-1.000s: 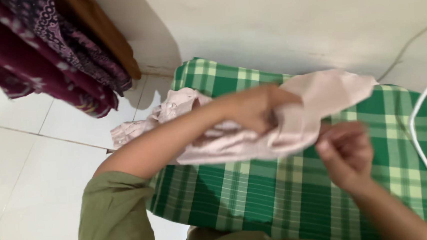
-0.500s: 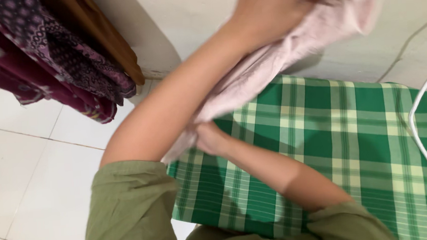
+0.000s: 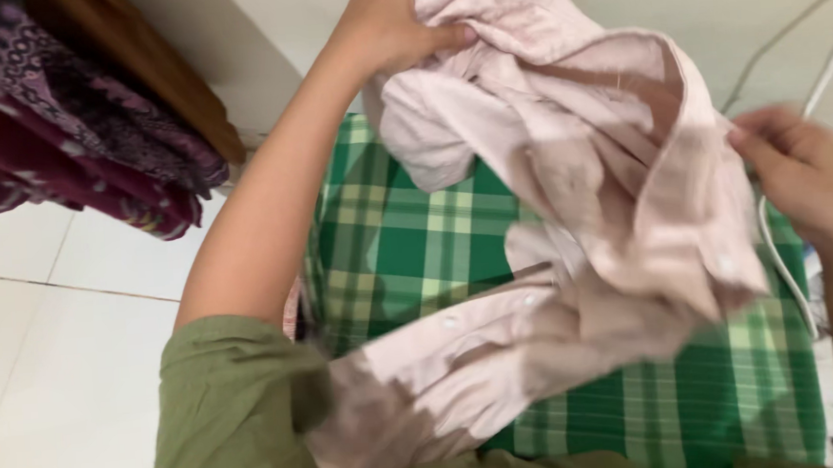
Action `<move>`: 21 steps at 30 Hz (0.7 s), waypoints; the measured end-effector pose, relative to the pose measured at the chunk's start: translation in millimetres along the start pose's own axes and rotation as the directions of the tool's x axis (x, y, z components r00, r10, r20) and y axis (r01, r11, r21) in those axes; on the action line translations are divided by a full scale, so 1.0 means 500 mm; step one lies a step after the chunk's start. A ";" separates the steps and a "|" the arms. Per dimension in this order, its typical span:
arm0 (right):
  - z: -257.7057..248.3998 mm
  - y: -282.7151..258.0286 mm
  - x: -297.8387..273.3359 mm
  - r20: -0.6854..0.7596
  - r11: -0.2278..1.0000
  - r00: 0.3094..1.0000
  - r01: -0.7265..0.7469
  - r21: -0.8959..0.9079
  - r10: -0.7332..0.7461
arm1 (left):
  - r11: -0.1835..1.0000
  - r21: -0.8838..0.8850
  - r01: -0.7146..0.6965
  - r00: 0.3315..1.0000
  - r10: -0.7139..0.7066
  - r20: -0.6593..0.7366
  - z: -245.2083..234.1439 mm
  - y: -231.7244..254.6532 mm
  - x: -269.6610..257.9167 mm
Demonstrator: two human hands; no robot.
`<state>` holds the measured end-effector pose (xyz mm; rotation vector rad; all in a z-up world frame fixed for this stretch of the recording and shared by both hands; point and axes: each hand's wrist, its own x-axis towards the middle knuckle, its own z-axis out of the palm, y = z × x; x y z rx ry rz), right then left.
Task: The person irons a light pink dress on a green checkered ironing board. They smooth the fabric, move the iron across the body and sleeves, and repeatedly reposition the dress to iron different sections.
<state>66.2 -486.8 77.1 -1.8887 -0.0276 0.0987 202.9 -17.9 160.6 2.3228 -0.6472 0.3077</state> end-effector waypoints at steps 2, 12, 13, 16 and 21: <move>0.030 -0.014 -0.025 -0.226 0.782 0.885 0.211 -0.586 -0.408 | 0.953 0.061 0.297 0.945 -0.303 0.127 0.014 -0.002 0.005; 0.141 -0.014 -0.092 0.265 0.465 0.915 0.385 -0.797 -0.304 | 0.959 0.267 0.096 0.977 -0.039 -0.211 -0.039 -0.090 -0.018; 0.105 -0.028 -0.068 0.038 0.504 0.999 0.040 -0.862 -0.015 | 0.957 0.285 0.054 0.978 0.007 -0.208 -0.064 -0.093 -0.038; 0.031 -0.063 0.005 0.002 0.246 0.916 0.110 -0.963 -0.401 | 0.916 0.243 0.319 0.947 -0.315 -0.055 -0.084 -0.065 -0.067; 0.004 -0.077 0.103 -0.107 0.879 0.979 0.104 -0.466 -0.173 | 0.642 0.589 0.490 0.773 -0.633 0.047 -0.114 -0.074 -0.124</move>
